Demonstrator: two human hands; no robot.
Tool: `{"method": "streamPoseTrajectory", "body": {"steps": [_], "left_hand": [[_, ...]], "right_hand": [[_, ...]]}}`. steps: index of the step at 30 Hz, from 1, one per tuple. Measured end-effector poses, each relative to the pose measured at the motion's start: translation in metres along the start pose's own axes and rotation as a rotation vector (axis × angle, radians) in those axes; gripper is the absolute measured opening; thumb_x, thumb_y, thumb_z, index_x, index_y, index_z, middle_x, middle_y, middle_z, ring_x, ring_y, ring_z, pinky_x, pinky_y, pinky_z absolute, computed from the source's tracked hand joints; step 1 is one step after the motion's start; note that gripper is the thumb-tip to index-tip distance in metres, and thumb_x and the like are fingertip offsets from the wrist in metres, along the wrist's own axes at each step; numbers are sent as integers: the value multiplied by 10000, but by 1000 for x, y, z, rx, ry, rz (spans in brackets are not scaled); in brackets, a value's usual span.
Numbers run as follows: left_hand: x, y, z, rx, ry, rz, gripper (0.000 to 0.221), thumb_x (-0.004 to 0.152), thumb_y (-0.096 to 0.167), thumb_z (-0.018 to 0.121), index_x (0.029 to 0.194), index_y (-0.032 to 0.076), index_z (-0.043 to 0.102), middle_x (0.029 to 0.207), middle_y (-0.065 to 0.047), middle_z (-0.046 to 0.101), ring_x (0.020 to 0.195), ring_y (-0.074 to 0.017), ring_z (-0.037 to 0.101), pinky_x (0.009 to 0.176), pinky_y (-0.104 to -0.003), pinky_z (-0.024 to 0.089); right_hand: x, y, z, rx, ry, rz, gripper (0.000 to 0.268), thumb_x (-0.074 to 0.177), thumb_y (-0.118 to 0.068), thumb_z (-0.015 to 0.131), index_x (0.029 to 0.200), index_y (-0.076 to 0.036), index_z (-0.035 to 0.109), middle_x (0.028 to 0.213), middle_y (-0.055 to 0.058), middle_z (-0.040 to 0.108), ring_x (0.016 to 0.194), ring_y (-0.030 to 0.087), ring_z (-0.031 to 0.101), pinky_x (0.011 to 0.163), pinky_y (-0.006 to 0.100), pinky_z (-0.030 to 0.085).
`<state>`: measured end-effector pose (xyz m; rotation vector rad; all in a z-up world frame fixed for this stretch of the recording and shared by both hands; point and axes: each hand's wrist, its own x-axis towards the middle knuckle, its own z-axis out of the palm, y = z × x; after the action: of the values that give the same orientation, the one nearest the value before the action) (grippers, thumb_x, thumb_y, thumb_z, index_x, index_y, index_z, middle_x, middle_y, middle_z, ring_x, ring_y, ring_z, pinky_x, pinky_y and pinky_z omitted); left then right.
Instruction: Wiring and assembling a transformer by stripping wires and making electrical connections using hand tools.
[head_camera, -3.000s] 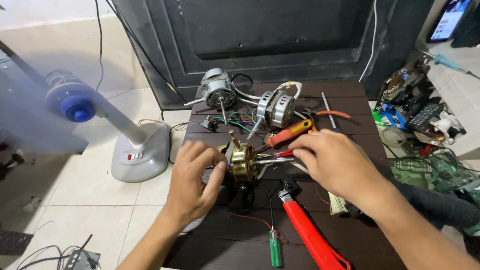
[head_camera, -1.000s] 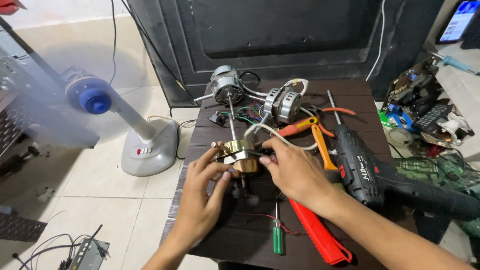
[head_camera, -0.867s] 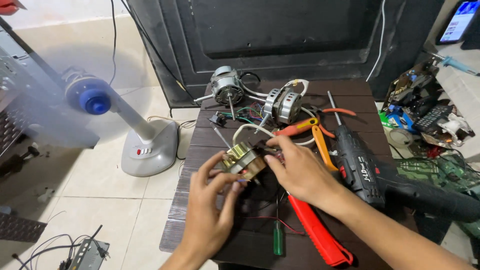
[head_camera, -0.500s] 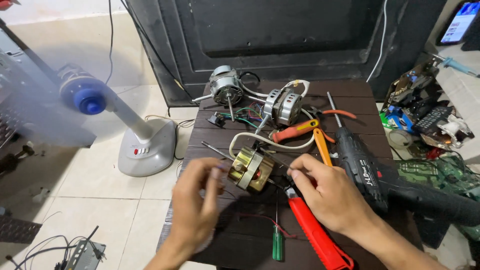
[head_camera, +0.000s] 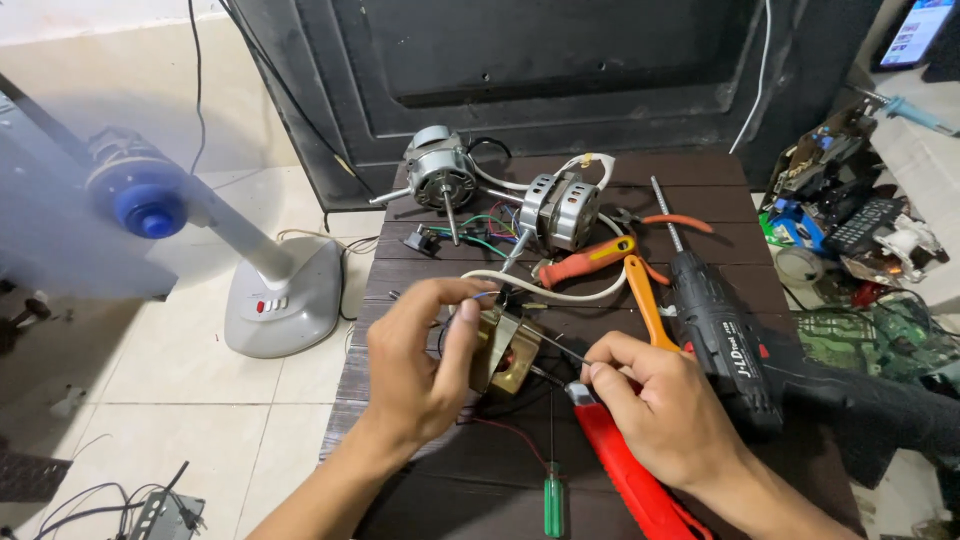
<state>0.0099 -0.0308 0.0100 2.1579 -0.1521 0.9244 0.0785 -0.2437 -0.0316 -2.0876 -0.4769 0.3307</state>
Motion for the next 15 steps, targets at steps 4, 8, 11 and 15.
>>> {"method": "streamPoseTrajectory", "body": {"steps": [4,8,11,15], "left_hand": [[-20,-21,18,-278,9,-225,174,1001,83,463,868,6,544,1067,-141,793,660,-120,614,603,-235,508],[-29,-34,29,-456,80,-162,198,1071,127,336,911,69,435,949,-140,747,1149,-312,698,966,-366,541],[-29,-37,35,-472,120,-154,202,1086,125,326,922,69,430,977,-138,734,1061,-276,711,949,-356,555],[-29,-39,37,-434,133,-172,218,1102,148,325,927,62,424,1042,-152,745,964,-233,722,892,-318,566]], "right_hand": [[1,4,-1,37,-32,10,210,884,-149,625,769,-71,782,506,-3,630,428,109,440,427,290,348],[1,5,-1,52,-38,34,224,880,-151,631,757,-64,796,500,5,619,432,114,430,428,291,337],[1,6,-2,63,-46,46,236,878,-154,622,759,-59,803,514,10,649,435,117,446,437,287,354],[0,3,-2,60,-52,47,243,852,-144,609,747,-50,807,548,6,728,449,113,504,454,273,392]]}}
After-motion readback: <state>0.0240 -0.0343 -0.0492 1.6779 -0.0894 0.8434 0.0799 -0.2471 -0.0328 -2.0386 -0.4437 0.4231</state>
